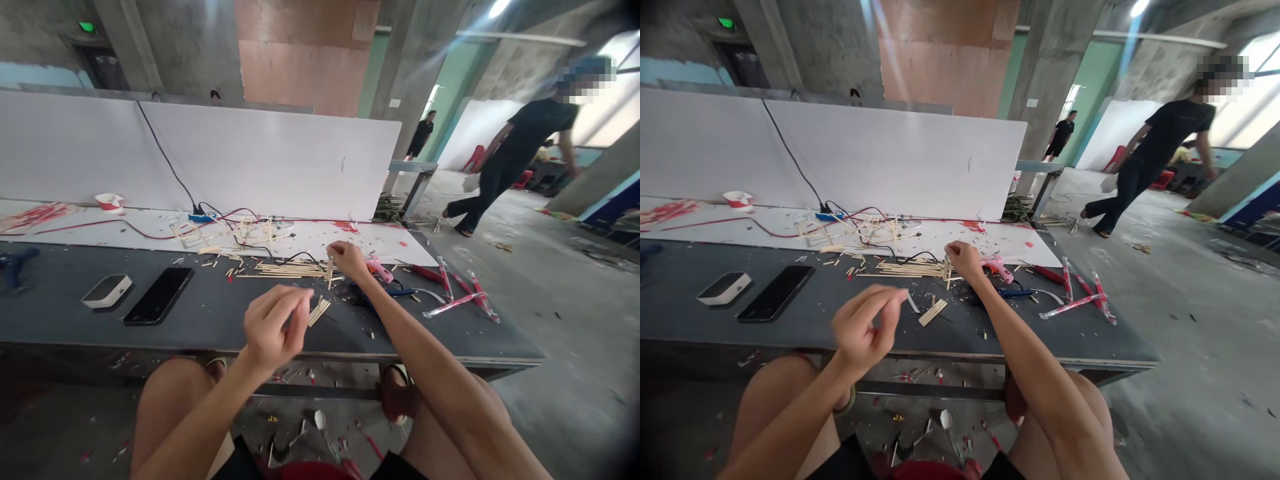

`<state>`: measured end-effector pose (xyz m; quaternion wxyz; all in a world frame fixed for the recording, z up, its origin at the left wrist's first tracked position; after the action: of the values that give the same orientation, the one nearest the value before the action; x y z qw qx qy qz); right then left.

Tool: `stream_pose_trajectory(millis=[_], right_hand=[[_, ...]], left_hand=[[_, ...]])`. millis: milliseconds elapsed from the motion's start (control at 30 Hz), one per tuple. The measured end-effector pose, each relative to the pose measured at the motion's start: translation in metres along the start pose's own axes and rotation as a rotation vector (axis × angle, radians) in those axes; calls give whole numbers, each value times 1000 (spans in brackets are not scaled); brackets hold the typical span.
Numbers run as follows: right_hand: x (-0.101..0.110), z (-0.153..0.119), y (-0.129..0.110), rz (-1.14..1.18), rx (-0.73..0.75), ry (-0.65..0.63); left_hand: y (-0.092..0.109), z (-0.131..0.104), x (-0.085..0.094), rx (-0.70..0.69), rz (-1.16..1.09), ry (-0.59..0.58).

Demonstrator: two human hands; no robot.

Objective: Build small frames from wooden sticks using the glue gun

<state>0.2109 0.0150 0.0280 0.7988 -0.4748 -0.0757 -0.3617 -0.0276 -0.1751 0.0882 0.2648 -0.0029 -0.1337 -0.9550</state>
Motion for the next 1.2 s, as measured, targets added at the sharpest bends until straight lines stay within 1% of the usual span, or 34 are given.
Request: stream_pose_trajectory(millis=[33,67,100,167,200,267,367,467,533,600,700,800,967,1200], right_hand=[[4,-4,-1,-6,2,5],[7,-8,-1,-8,5,2],[10,-12,-1,-4,6,-5],[15,-19,3,17,1,-19],[17,-23,6,33,-7,-21],[21,-28,12,66,-30,-13],[30,-31,14,105,-52,49],[43,-31,8,122,-20,147],[51,-31,3,126,8,180],[56,-32,0,135,20,186],[58,-33,0,165,5,186],[60,-34,-4,201,-4,195],[64,-34,-19,281,20,214],[63,-36,-36,354,49,220]], left_hand=[[-15,1,-18,40,9,-28],[-30,-4,-33,93,47,-112],[-44,-11,-44,146,79,-181],[-65,-28,-57,272,113,-302],[-71,-34,-61,308,115,-354],[-75,-42,-67,361,107,-430],[-71,-45,-78,450,41,-523],[-64,-47,-86,522,-3,-603],[-62,-50,-89,537,0,-640],[-62,-53,-90,554,0,-652],[-63,-59,-92,581,-17,-642],[-64,-65,-96,569,-30,-625],[-66,-73,-101,541,4,-599],[-67,-75,-101,548,33,-569]])
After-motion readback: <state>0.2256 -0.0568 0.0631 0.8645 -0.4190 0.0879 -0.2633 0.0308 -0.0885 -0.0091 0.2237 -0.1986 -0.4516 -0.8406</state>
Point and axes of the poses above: each hand's wrist, its own z-axis towards the middle knuckle, its own x-axis out of the back of the hand, y = z × x, the point moved 4 cm from there along z, towards the middle knuckle, and after that the axes turned 15 degrees about y, right-handed, at the moved point
